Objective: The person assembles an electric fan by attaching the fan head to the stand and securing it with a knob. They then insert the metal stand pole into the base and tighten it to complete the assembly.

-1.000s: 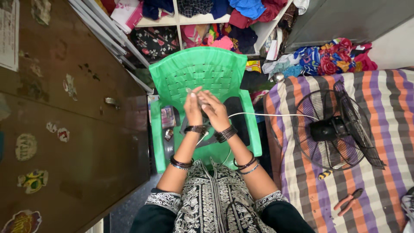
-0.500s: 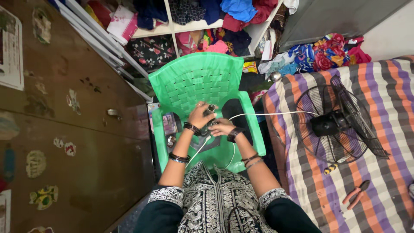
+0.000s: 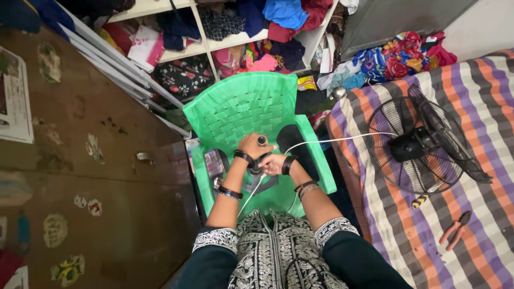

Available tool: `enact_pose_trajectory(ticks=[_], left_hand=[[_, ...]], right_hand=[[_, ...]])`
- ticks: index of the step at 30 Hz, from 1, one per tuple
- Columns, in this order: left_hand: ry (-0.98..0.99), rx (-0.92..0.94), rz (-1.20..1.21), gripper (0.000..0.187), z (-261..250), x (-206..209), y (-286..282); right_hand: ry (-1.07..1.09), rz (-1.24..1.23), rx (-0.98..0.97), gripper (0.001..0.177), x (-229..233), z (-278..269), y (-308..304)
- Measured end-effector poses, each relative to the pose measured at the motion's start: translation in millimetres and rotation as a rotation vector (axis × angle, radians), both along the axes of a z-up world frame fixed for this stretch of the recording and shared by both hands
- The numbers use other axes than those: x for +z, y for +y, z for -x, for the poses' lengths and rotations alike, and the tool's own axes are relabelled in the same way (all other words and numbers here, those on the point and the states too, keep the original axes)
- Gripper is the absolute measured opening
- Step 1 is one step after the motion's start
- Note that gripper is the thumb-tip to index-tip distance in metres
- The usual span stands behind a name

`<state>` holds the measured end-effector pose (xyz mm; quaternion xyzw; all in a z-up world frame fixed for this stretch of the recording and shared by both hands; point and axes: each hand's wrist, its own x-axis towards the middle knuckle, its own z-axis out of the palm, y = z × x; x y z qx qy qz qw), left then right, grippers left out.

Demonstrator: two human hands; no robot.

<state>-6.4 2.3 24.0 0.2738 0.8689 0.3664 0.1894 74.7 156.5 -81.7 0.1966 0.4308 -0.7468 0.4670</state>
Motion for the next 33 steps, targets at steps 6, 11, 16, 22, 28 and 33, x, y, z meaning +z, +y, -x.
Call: enact_pose_trajectory(ticks=[6,11,16,22,28,33], left_hand=[[0.116,0.084,0.027,0.041,-10.3,0.9,4.2],[0.163,0.224,-0.058,0.038,-20.4,-2.8,8.9],[0.130,0.264,-0.018,0.041,-25.7,-0.7,8.1],[0.162,0.304,-0.076,0.044,-27.9,0.3,9.9],[0.212,0.341,-0.170,0.048,-30.6,-0.5,12.1],[0.150,0.244,-0.115,0.049,-22.6,2.0,8.2]], right_hand=[[0.073,-0.015,0.065,0.028,-4.7,0.5,-3.4],[0.110,-0.064,0.009,0.026,-8.6,-5.7,-5.0],[0.190,-0.172,-0.065,0.022,-4.4,-9.1,-7.5],[0.695,-1.342,0.194,0.031,33.7,-10.3,-28.9],[0.651,-1.503,0.084,0.039,45.6,-28.2,-40.2],[0.384,-0.415,-0.239,0.036,10.5,-27.6,-4.1]])
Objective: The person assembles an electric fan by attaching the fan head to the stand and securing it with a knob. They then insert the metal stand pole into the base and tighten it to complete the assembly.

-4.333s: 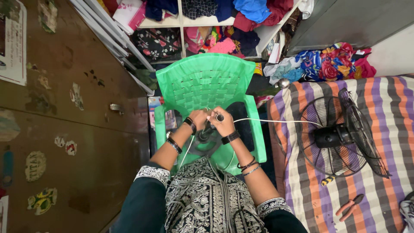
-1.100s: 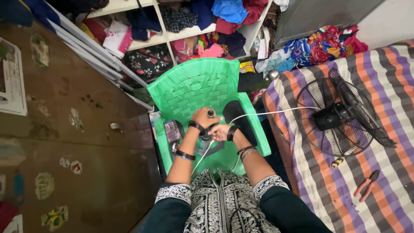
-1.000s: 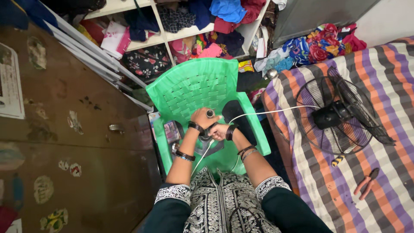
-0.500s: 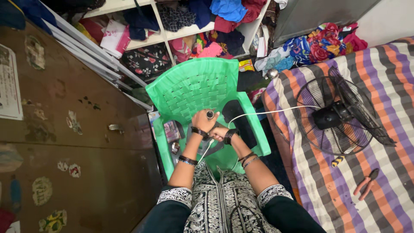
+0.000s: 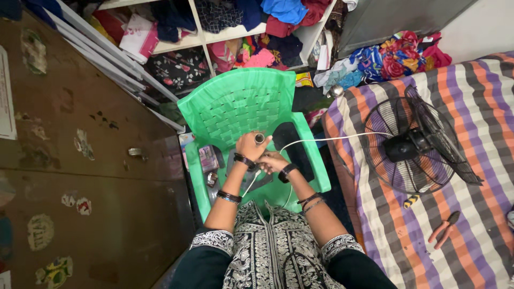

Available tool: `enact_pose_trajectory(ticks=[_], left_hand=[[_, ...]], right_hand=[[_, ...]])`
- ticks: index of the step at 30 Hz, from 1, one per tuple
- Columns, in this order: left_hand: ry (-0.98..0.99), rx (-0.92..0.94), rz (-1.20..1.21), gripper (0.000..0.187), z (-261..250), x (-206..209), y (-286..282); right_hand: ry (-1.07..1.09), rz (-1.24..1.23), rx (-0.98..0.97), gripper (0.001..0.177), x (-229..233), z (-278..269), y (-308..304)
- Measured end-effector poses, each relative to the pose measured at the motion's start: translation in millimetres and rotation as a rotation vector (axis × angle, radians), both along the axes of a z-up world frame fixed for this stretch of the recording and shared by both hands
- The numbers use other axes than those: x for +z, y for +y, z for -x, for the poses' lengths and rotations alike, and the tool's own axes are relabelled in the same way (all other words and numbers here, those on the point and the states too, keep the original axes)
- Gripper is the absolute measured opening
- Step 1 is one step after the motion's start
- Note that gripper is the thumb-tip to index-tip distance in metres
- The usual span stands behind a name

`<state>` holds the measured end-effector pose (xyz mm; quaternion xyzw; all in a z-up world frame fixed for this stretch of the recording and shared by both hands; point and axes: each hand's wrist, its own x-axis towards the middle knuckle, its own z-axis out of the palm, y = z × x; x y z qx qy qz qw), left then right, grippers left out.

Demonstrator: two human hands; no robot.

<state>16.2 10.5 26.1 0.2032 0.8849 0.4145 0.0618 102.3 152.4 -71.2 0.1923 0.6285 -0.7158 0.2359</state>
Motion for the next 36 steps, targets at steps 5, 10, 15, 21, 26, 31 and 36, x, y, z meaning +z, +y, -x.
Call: enact_pose_trajectory(ticks=[5,10,15,21,26,31,36], left_hand=[[-0.034,-0.049,0.000,0.049,1.2,10.5,-3.7],[-0.041,-0.088,0.027,0.050,2.6,35.1,-3.8],[-0.007,-0.081,-0.067,0.044,2.3,64.4,-4.0],[0.003,-0.106,-0.101,0.047,2.7,82.7,-7.4],[-0.001,-0.157,-0.238,0.048,0.7,87.5,-9.6],[0.069,-0.233,-0.469,0.049,-3.1,88.0,-18.8],[-0.029,-0.261,-0.470,0.047,-1.3,84.1,-28.9]], right_hand=[[-0.086,0.357,-0.098,0.039,-18.6,-8.3,13.1],[-0.017,0.338,-0.092,0.047,-15.4,-13.9,15.7],[-0.003,0.309,-0.122,0.045,-12.5,-15.2,14.3],[0.134,-0.098,-0.189,0.046,25.8,-11.5,7.8],[0.674,-0.787,-0.212,0.061,75.1,-9.0,-7.9],[0.920,-0.894,-0.139,0.045,82.6,0.1,-26.2],[0.826,-0.900,-0.163,0.032,79.4,5.8,-29.7]])
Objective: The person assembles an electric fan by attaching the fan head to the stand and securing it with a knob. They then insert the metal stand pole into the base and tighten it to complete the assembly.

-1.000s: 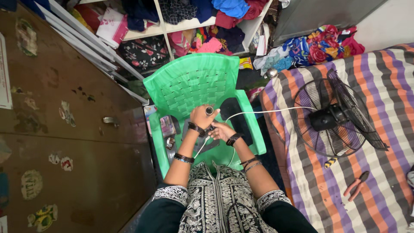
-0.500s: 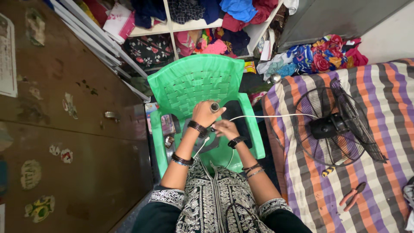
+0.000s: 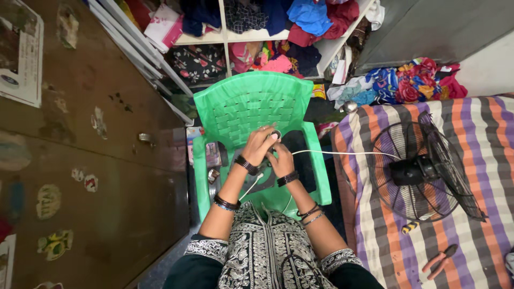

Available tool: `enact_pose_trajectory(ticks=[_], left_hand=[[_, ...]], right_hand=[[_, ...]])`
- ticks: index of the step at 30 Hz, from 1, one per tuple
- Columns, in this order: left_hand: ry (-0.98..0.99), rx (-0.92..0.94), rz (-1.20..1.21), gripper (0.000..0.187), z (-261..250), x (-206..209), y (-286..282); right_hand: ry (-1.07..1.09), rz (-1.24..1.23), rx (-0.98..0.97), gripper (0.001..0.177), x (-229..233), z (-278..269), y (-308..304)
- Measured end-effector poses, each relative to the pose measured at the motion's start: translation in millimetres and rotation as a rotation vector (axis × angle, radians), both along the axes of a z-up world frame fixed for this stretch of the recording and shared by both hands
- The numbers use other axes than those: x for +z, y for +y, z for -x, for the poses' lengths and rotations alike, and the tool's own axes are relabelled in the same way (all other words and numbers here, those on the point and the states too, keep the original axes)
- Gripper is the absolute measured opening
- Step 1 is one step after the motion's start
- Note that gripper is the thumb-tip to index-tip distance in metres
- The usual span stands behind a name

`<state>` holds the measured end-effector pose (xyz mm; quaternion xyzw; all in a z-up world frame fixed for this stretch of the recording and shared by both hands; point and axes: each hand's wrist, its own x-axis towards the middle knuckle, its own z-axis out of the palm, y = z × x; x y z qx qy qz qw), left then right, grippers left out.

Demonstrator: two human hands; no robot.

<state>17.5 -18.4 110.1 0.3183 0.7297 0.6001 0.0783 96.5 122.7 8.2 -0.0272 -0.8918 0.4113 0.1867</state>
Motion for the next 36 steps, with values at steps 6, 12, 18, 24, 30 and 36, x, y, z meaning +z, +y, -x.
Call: enact_pose_trajectory(ticks=[6,12,18,24,30,36], left_hand=[[0.092,0.032,-0.105,0.045,-1.4,-20.3,-4.5],[0.063,0.124,-0.136,0.039,-10.5,-37.5,-1.0],[0.125,0.293,-0.048,0.038,-27.9,-49.6,-9.1],[-0.113,0.337,0.199,0.043,-39.2,-73.4,-1.2],[0.098,0.294,0.174,0.042,-28.7,-87.3,3.1],[0.052,0.307,0.203,0.043,-26.7,-66.6,2.8]], right_hand=[[-0.013,0.001,0.004,0.031,8.7,-1.2,-0.7],[-0.036,-0.010,0.013,0.033,15.7,-1.4,0.8],[0.082,-0.062,0.095,0.031,47.1,0.4,4.5],[0.113,-0.087,0.094,0.032,104.1,7.8,10.0],[0.127,0.029,0.109,0.030,136.7,7.2,14.4],[0.115,0.513,0.210,0.048,103.2,2.7,25.0]])
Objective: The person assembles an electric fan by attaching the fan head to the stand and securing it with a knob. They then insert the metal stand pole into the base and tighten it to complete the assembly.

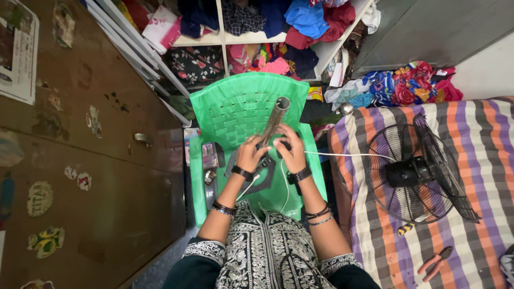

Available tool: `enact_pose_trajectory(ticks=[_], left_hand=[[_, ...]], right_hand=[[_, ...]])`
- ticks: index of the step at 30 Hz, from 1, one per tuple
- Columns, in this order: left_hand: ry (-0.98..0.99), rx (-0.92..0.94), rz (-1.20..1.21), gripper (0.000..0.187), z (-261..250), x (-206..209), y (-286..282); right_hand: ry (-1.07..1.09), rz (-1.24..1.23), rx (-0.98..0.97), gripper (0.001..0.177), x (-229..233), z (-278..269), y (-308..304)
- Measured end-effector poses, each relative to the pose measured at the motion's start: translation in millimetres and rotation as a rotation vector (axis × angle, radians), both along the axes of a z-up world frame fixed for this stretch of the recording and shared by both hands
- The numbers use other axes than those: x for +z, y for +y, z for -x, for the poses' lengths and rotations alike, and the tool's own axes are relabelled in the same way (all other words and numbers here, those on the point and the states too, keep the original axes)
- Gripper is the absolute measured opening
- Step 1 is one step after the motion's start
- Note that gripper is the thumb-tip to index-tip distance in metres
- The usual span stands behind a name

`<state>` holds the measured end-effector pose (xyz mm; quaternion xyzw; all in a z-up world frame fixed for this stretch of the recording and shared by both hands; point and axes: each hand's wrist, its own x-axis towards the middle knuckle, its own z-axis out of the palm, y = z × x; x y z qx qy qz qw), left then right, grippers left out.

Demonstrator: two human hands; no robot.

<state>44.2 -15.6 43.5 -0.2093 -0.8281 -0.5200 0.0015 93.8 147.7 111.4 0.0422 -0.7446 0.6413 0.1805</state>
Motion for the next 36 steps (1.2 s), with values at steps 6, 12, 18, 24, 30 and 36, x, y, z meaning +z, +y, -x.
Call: enact_pose_trajectory(ticks=[6,12,18,24,30,36], left_hand=[[0.082,-0.007,-0.093,0.045,1.6,25.9,-1.7],[0.059,-0.040,-0.094,0.048,2.0,39.4,-3.3],[-0.046,-0.039,-0.099,0.051,4.2,36.8,-2.0],[0.129,-0.006,-0.274,0.037,-4.8,2.2,-10.7],[-0.074,0.074,-0.098,0.050,-17.3,-31.8,-11.5],[-0.078,0.092,-0.020,0.049,-14.1,-33.6,-4.3]], right_hand=[[-0.236,-0.085,0.039,0.047,-74.4,-6.8,0.7],[-0.099,-0.457,-0.093,0.034,-126.6,0.8,-2.8],[-0.143,-0.453,-0.115,0.033,-128.4,7.0,-4.8],[-0.062,-0.537,-0.115,0.034,-94.9,6.9,-6.6],[-0.017,-0.516,-0.075,0.030,-72.1,9.0,-3.9],[-0.118,-0.495,-0.026,0.026,-59.4,6.9,-1.4]])
